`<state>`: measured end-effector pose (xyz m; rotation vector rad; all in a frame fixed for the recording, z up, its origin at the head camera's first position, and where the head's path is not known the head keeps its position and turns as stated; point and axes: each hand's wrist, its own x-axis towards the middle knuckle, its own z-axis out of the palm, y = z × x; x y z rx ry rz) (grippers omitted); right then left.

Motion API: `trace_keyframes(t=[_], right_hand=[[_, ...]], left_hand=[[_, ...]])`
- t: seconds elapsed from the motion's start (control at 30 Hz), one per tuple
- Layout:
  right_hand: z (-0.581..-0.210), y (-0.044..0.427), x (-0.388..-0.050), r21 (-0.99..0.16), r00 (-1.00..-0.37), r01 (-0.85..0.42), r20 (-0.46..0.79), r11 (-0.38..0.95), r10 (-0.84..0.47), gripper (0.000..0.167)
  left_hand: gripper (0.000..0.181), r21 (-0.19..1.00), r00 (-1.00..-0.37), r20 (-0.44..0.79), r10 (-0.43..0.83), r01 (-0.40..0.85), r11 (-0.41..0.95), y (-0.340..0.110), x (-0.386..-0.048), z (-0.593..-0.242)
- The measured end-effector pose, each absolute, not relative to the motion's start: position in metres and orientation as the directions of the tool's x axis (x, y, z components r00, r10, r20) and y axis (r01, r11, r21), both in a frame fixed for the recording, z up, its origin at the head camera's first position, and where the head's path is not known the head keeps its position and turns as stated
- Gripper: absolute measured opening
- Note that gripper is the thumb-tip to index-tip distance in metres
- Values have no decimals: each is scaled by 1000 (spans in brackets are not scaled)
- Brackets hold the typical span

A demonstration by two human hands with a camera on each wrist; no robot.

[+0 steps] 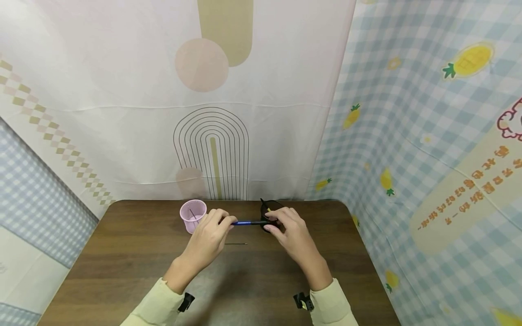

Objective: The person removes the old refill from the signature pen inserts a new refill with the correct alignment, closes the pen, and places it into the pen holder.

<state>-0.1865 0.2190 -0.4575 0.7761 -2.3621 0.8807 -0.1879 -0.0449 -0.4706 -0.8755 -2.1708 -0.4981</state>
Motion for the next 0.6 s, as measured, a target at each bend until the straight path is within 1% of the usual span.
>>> trace_keyframes(t=[0.2, 0.43, 0.6], right_hand=[[-458, 219, -188, -409, -698, -668, 635, 622, -331, 30], [-461, 217, -190, -378, -657, -700, 675, 607, -337, 31], [-459, 216, -190, -396, -669, -696, 660, 599, -342, 23]], left_hand=[[11, 80, -508, 743, 436, 714, 696, -45, -187, -469], [10, 76, -505, 744, 439, 715, 695, -44, -187, -469], [10, 73, -500, 748, 436, 715, 696, -45, -188, -469]])
